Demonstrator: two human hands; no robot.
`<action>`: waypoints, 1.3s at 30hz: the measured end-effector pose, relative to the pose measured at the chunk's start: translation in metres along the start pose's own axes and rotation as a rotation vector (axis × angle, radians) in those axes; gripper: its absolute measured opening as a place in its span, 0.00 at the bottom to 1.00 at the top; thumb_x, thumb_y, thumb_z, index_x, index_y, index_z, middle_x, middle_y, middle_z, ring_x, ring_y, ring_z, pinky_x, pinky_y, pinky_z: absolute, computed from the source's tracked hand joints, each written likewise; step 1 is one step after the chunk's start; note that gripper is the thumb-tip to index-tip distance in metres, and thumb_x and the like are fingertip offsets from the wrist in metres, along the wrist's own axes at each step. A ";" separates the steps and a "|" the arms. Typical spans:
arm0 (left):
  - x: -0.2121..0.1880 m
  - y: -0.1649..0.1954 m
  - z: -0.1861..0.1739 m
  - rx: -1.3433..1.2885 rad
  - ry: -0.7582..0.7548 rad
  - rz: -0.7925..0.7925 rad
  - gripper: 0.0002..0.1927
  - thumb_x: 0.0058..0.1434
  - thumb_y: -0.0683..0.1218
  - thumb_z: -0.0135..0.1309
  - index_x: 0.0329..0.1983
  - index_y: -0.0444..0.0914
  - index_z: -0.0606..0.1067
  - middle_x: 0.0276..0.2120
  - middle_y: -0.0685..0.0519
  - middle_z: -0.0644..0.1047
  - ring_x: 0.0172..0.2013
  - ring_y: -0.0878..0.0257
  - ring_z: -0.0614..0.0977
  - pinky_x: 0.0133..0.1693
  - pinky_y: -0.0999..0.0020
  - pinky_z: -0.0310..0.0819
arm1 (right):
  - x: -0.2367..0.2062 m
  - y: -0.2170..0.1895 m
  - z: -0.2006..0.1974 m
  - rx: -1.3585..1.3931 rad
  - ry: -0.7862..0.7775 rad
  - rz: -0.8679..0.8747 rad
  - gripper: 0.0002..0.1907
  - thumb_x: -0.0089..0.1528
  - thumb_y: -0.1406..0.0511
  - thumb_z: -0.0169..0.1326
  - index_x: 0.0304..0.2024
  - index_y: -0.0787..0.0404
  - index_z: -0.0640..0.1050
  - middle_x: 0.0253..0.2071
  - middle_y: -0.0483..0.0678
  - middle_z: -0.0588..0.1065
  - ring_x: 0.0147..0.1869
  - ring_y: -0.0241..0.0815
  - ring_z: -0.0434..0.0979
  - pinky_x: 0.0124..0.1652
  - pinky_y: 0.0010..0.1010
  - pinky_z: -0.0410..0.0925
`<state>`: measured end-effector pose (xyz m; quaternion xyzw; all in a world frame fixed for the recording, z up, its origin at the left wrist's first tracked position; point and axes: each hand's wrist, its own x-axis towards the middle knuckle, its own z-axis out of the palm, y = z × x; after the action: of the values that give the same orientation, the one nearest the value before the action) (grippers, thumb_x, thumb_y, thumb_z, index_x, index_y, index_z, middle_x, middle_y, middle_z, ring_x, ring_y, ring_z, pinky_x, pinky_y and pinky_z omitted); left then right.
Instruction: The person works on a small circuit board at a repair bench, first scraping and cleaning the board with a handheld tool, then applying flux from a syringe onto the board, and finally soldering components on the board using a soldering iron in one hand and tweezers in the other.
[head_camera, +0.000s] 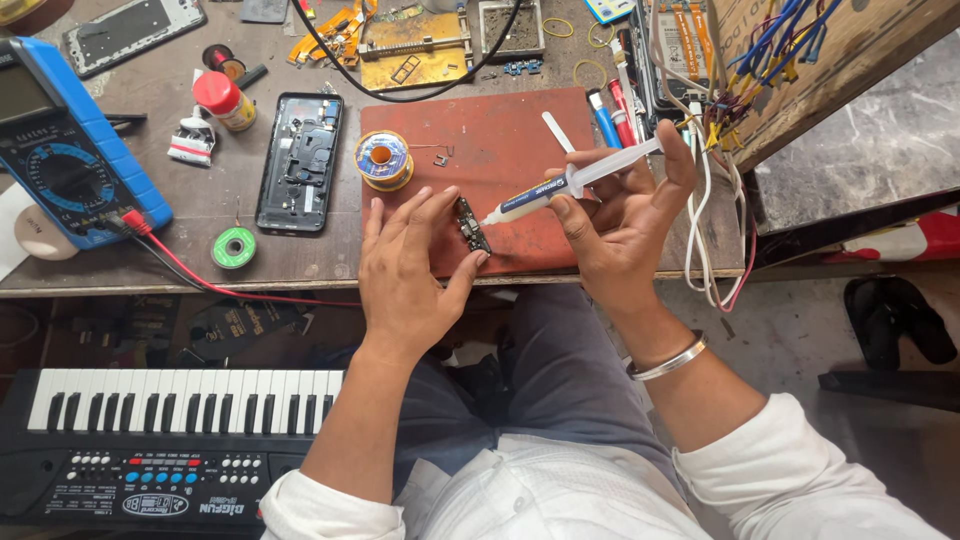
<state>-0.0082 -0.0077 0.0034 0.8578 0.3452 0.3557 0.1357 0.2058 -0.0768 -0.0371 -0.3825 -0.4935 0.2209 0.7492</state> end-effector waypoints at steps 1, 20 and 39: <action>0.000 0.000 0.000 -0.016 -0.002 -0.001 0.35 0.56 0.51 0.68 0.66 0.42 0.69 0.55 0.52 0.80 0.63 0.53 0.75 0.71 0.44 0.54 | 0.000 0.000 0.000 0.003 0.000 -0.002 0.48 0.73 0.78 0.59 0.77 0.43 0.42 0.59 0.56 0.69 0.59 0.45 0.78 0.62 0.37 0.76; -0.001 -0.002 0.001 -0.061 0.003 0.003 0.36 0.56 0.49 0.69 0.66 0.43 0.68 0.57 0.53 0.79 0.63 0.52 0.76 0.69 0.44 0.57 | -0.003 0.003 0.000 -0.024 -0.047 -0.070 0.45 0.71 0.81 0.57 0.74 0.42 0.47 0.61 0.60 0.69 0.62 0.48 0.79 0.61 0.37 0.76; -0.001 -0.002 0.002 -0.057 0.010 0.001 0.36 0.55 0.49 0.69 0.66 0.43 0.69 0.56 0.52 0.80 0.62 0.53 0.77 0.69 0.45 0.58 | -0.002 -0.004 0.000 -0.078 -0.065 -0.099 0.41 0.70 0.80 0.59 0.72 0.43 0.52 0.58 0.59 0.72 0.58 0.45 0.81 0.50 0.27 0.77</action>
<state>-0.0081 -0.0072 0.0003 0.8519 0.3352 0.3699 0.1581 0.2048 -0.0808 -0.0349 -0.3791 -0.5441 0.1767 0.7273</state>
